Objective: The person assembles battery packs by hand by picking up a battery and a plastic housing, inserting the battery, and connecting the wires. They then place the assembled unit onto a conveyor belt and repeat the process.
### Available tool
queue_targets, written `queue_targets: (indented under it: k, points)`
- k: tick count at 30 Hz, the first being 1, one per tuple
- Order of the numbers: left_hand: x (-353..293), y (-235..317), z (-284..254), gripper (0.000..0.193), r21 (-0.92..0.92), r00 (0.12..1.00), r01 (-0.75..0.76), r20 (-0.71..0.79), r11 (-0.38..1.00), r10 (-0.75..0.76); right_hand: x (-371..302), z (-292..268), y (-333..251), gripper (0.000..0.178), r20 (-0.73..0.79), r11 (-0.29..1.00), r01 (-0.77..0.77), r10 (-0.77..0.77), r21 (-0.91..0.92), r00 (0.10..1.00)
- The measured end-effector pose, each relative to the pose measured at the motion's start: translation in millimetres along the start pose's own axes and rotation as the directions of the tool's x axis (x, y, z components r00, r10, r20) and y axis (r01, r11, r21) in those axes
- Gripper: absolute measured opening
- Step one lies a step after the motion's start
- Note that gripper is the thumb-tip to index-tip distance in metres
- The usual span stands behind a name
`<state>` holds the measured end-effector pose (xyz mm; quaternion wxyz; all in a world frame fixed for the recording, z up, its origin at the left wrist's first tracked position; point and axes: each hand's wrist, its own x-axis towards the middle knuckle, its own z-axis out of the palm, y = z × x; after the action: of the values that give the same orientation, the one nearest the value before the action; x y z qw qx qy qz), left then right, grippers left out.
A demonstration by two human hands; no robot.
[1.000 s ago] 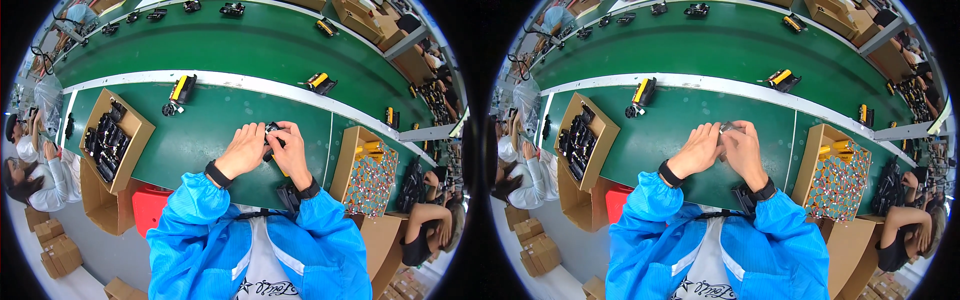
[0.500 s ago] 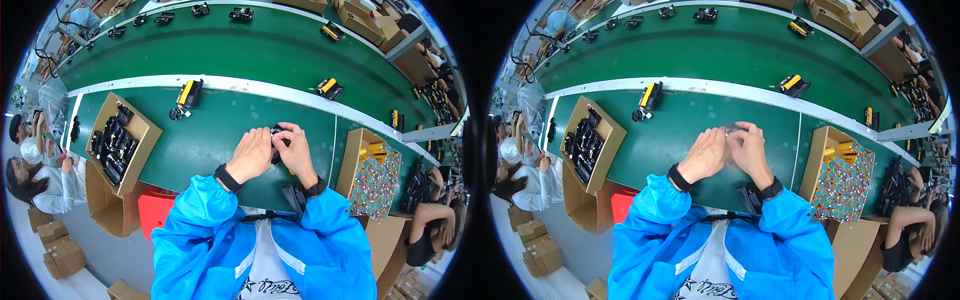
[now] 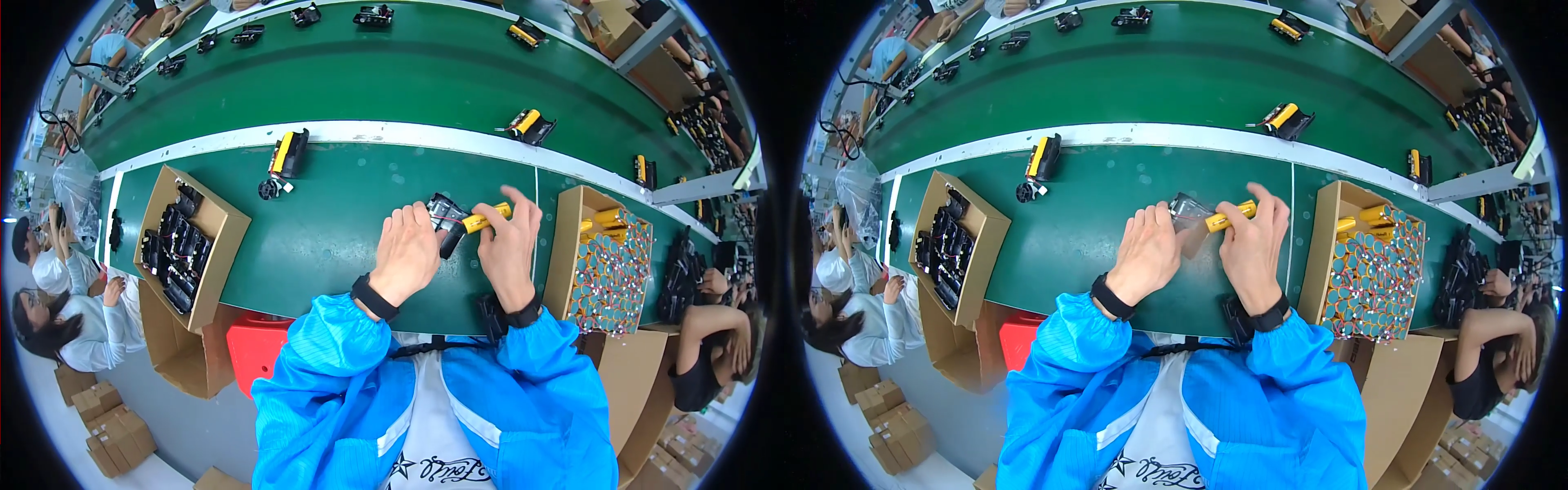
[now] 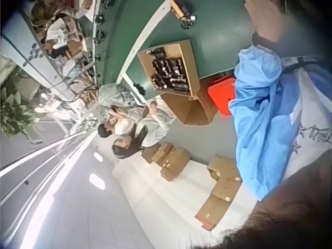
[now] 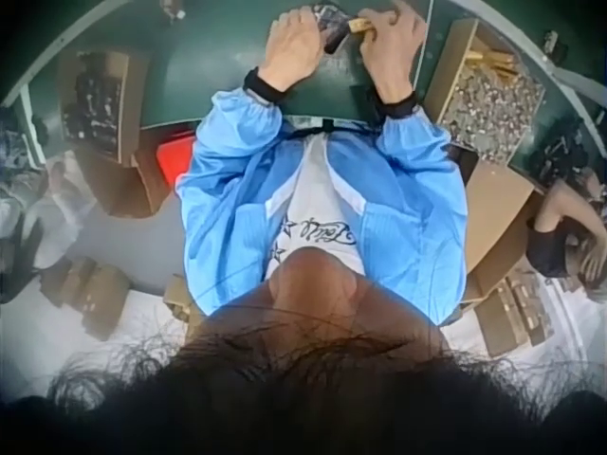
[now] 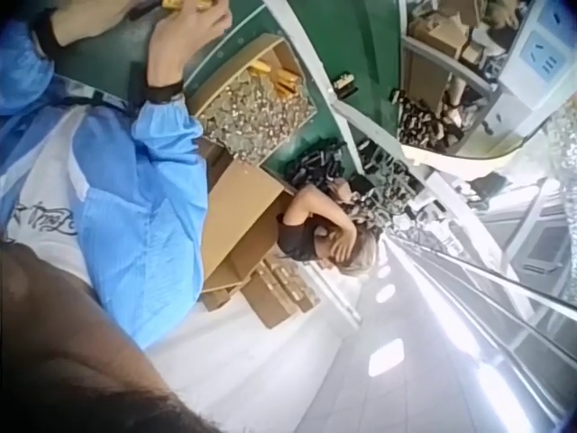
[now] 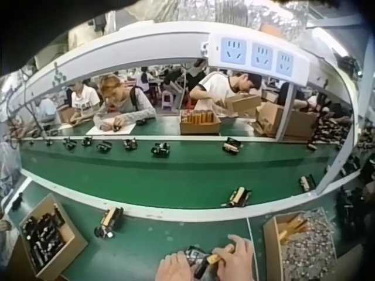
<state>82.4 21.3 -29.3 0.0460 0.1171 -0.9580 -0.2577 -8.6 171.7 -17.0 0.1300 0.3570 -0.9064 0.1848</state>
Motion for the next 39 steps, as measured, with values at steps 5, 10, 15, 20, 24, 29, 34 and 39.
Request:
queue_targets:
  k: [5, 10, 15, 20, 24, 29, 34, 39]
  points:
    - [0.5, 8.7, 10.1, 0.046, 0.025, 0.996, 0.074, -0.057, 0.997, -0.072, -4.0, 17.0, 4.6, 0.032, -0.053, 0.957, -0.103, 0.122, 0.273, 0.991]
    - [1.4, 8.7, 14.6, 0.046, 0.063, 0.990, 0.100, -0.106, 0.993, -0.093, -6.9, -0.8, -12.5, 0.030, 0.060, 0.841, -0.139, 0.126, 0.523, 0.990]
    - [-0.7, 8.0, 13.8, 0.047, 0.074, 0.991, 0.080, -0.117, 0.994, -0.071, -4.1, 2.0, -10.5, 0.030, 0.072, 0.818, -0.131, 0.110, 0.560, 0.991]
    - [-2.5, 0.2, 15.7, 0.048, 0.024, 0.989, 0.103, -0.112, 0.994, -0.100, -5.0, 17.0, -29.1, 0.031, -0.022, 0.770, -0.042, 0.072, 0.636, 0.997]
    - [-8.6, -13.4, 2.9, 0.048, -0.195, 0.997, 0.039, -0.055, 0.980, -0.050, -10.0, 20.1, -28.0, 0.030, 0.030, 0.798, -0.056, 0.048, 0.600, 0.998]
    - [-18.2, -18.4, -18.8, 0.051, -0.298, 1.000, -0.009, -0.026, 0.954, 0.002, -6.3, 18.3, -39.2, 0.030, 0.091, 0.914, -0.042, 0.006, 0.404, 0.996]
    - [-22.4, -24.8, -16.5, 0.047, -0.291, 0.994, -0.086, -0.086, 0.953, 0.064, 1.4, 19.7, -48.3, 0.041, 0.050, 0.932, -0.045, 0.029, 0.361, 0.998]
    - [-19.3, -32.7, -23.8, 0.039, -0.178, 0.988, -0.155, -0.029, 0.972, 0.152, -3.7, 32.8, -40.1, 0.054, -0.077, 0.857, 0.025, 0.017, 0.515, 0.997]
